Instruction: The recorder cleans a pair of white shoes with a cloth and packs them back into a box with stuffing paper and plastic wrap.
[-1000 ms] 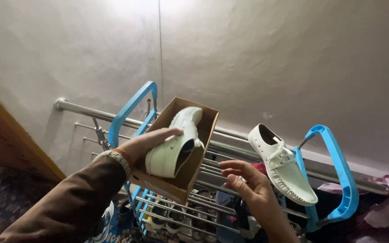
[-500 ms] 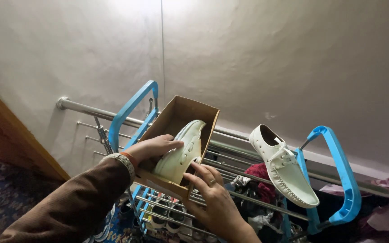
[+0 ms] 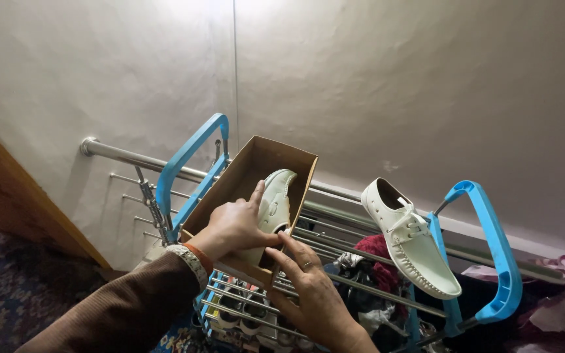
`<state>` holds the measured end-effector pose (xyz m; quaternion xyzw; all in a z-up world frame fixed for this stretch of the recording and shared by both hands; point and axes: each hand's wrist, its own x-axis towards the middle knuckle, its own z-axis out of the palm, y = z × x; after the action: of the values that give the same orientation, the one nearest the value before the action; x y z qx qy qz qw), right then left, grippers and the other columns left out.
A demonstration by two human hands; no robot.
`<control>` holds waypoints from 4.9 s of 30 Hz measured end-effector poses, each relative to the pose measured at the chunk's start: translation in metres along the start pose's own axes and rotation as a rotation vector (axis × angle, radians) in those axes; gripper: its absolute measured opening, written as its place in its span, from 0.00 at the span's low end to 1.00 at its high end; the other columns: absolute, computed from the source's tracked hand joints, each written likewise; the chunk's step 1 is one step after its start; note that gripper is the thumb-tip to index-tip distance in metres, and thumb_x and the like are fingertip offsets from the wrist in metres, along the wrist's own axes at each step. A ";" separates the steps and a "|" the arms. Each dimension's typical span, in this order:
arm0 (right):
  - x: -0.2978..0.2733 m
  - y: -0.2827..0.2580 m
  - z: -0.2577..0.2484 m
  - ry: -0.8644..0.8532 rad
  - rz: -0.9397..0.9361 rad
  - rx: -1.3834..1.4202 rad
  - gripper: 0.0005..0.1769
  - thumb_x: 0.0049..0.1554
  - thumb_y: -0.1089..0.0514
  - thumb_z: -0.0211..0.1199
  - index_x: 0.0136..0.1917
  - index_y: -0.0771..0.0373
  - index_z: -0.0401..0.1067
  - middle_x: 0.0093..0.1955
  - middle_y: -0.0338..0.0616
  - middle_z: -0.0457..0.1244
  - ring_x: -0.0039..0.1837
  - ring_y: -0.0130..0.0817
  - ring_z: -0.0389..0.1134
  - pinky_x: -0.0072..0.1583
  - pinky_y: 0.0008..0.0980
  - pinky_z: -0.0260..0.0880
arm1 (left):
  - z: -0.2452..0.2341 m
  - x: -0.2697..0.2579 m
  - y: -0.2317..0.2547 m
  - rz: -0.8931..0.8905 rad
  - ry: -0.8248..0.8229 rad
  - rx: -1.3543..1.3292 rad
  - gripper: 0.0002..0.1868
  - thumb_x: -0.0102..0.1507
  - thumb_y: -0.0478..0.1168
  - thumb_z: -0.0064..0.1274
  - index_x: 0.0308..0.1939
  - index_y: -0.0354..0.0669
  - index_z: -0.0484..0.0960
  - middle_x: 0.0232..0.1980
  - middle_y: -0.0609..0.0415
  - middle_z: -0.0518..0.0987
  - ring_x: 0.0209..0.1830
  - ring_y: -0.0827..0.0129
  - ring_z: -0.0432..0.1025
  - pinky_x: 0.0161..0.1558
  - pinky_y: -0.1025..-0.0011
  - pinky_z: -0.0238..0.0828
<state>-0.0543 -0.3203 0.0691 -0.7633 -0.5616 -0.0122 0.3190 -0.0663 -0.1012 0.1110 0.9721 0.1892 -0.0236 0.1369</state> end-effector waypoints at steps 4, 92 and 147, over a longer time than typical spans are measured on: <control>-0.001 0.001 0.002 -0.007 -0.003 0.015 0.39 0.52 0.57 0.73 0.74 0.63 0.62 0.81 0.56 0.46 0.82 0.57 0.44 0.76 0.51 0.52 | 0.006 0.006 -0.003 -0.010 -0.024 0.002 0.73 0.48 0.67 0.62 0.82 0.43 0.32 0.52 0.40 0.81 0.49 0.51 0.80 0.49 0.61 0.80; 0.098 0.063 -0.168 0.353 0.237 0.376 0.26 0.53 0.55 0.72 0.64 0.60 0.72 0.50 0.46 0.71 0.49 0.30 0.72 0.50 0.31 0.75 | -0.030 -0.041 -0.063 0.577 0.438 -1.813 0.36 0.70 0.55 0.46 0.76 0.48 0.51 0.70 0.45 0.70 0.69 0.56 0.70 0.62 0.56 0.77; 0.045 0.017 0.023 0.363 0.051 -0.168 0.42 0.55 0.38 0.68 0.68 0.68 0.57 0.67 0.63 0.61 0.68 0.55 0.64 0.68 0.65 0.50 | 0.057 0.034 0.005 0.079 0.314 -0.562 0.39 0.62 0.59 0.47 0.76 0.57 0.62 0.80 0.39 0.54 0.77 0.39 0.50 0.73 0.47 0.53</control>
<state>-0.0312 -0.2732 0.0596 -0.7866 -0.4723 -0.1883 0.3504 -0.0320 -0.1092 0.0543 0.8946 0.1691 0.1851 0.3699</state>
